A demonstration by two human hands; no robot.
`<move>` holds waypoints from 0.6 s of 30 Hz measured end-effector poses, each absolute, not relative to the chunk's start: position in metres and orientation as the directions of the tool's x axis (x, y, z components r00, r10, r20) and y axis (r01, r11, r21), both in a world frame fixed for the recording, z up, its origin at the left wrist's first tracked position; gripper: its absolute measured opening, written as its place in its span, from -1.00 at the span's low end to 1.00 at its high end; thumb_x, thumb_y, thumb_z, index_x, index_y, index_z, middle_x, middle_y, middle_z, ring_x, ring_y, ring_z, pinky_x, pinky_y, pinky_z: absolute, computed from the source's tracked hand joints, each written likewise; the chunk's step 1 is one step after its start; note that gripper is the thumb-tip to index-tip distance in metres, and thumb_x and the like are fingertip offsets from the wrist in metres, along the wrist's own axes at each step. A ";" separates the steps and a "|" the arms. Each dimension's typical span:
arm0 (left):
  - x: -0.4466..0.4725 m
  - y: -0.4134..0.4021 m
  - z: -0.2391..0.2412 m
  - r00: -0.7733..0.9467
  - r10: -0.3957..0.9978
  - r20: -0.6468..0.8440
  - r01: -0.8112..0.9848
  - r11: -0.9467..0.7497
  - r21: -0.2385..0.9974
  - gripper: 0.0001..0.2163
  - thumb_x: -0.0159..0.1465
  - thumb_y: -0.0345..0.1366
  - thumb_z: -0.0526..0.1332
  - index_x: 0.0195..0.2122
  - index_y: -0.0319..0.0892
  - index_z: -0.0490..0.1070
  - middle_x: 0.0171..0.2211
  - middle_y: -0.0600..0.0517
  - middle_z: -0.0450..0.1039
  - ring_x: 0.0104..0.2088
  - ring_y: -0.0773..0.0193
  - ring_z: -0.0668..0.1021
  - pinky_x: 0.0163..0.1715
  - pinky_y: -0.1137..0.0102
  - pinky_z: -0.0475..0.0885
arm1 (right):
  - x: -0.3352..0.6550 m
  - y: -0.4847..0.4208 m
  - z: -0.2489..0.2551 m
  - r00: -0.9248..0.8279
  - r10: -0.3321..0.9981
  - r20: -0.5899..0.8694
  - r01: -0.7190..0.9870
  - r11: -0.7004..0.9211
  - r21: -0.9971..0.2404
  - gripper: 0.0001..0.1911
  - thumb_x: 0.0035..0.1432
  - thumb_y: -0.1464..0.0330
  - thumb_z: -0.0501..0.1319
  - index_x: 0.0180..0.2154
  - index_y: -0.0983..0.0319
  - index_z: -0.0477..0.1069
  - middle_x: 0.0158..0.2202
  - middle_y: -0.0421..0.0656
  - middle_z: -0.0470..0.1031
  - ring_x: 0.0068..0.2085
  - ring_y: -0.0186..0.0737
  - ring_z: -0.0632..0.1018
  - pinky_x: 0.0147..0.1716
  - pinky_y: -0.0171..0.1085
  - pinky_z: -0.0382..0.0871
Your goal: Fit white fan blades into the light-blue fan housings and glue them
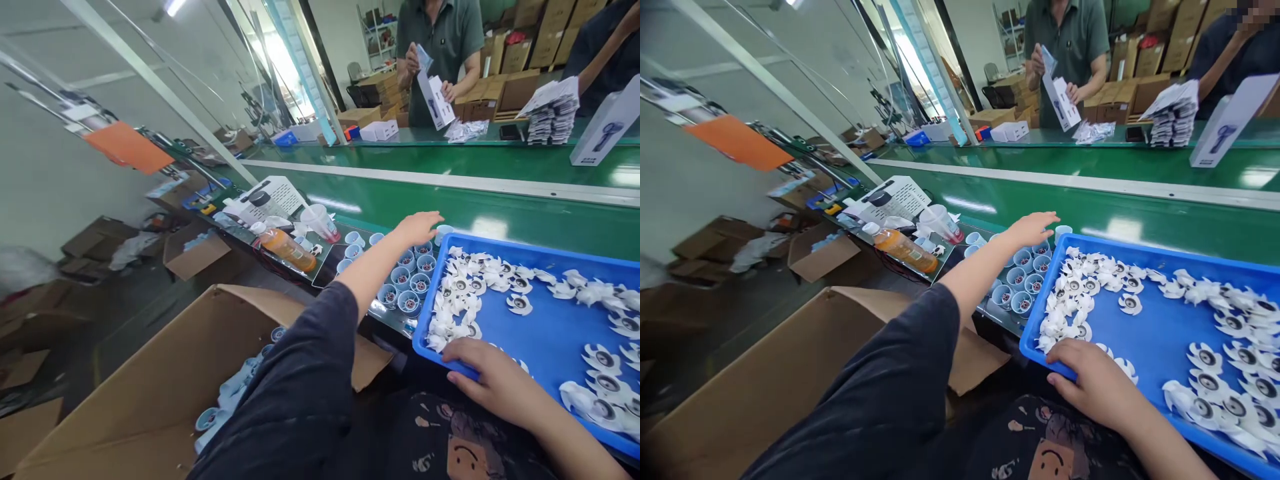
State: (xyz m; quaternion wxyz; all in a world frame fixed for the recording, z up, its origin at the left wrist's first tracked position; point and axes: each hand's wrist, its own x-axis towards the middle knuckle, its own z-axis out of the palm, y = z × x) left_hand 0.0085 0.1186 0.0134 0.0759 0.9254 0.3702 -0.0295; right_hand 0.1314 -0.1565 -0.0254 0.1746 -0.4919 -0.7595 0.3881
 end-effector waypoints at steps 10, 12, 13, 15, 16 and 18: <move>0.028 0.146 0.004 0.755 0.622 -0.208 0.649 -0.755 0.093 -0.64 0.33 -0.42 0.00 0.08 -0.14 0.41 0.02 -0.02 0.50 -0.02 0.22 0.52 -0.08 0.40 0.42 | 0.132 -0.158 -0.026 -0.407 0.906 -0.118 0.581 0.157 -0.799 -0.75 0.27 0.31 0.06 -0.07 0.16 0.43 -0.04 -0.10 0.48 -0.03 -0.09 0.48 0.00 -0.07 0.35; 0.019 0.145 0.004 0.751 0.627 -0.208 0.654 -0.751 0.094 -0.55 0.32 -0.43 0.01 0.23 -0.08 0.26 0.00 0.00 0.51 -0.03 0.22 0.52 -0.09 0.39 0.42 | 0.131 -0.156 -0.026 -0.413 0.898 -0.151 0.601 0.144 -0.786 -0.74 0.26 0.30 0.08 -0.06 0.16 0.43 -0.03 -0.10 0.47 -0.02 -0.07 0.48 0.00 -0.06 0.35; 0.016 0.144 0.004 0.747 0.632 -0.206 0.657 -0.748 0.090 -0.53 0.33 -0.41 0.02 0.27 -0.04 0.20 0.01 0.00 0.50 -0.01 0.20 0.51 -0.07 0.36 0.41 | 0.131 -0.155 -0.026 -0.416 0.895 -0.163 0.610 0.142 -0.779 -0.73 0.26 0.30 0.08 -0.06 0.16 0.42 -0.03 -0.10 0.47 -0.02 -0.06 0.48 0.01 -0.05 0.34; 0.015 0.140 0.001 0.739 0.646 -0.194 0.667 -0.741 0.073 -0.56 0.34 -0.33 0.07 0.25 0.00 0.23 0.07 -0.03 0.45 0.07 0.12 0.46 -0.01 0.28 0.38 | 0.131 -0.153 -0.027 -0.423 0.888 -0.179 0.622 0.141 -0.770 -0.72 0.26 0.28 0.07 -0.04 0.16 0.42 -0.02 -0.09 0.47 -0.01 -0.06 0.47 0.02 -0.04 0.34; 0.016 0.138 0.000 0.732 0.657 -0.181 0.675 -0.735 0.060 -0.60 0.34 -0.29 0.10 0.21 -0.01 0.30 0.10 -0.06 0.42 0.10 0.08 0.44 0.01 0.25 0.37 | 0.132 -0.153 -0.028 -0.426 0.886 -0.186 0.624 0.139 -0.769 -0.71 0.27 0.27 0.06 -0.03 0.16 0.41 -0.02 -0.09 0.46 0.00 -0.06 0.47 0.02 -0.04 0.34; 0.019 0.135 -0.004 0.713 0.686 -0.146 0.696 -0.717 0.034 -0.68 0.33 -0.31 0.11 0.10 -0.09 0.40 0.11 -0.10 0.41 0.11 0.05 0.43 0.02 0.22 0.35 | 0.133 -0.153 -0.028 -0.427 0.883 -0.194 0.624 0.133 -0.770 -0.70 0.28 0.26 0.06 -0.03 0.16 0.41 -0.01 -0.08 0.46 0.01 -0.06 0.46 0.03 -0.04 0.34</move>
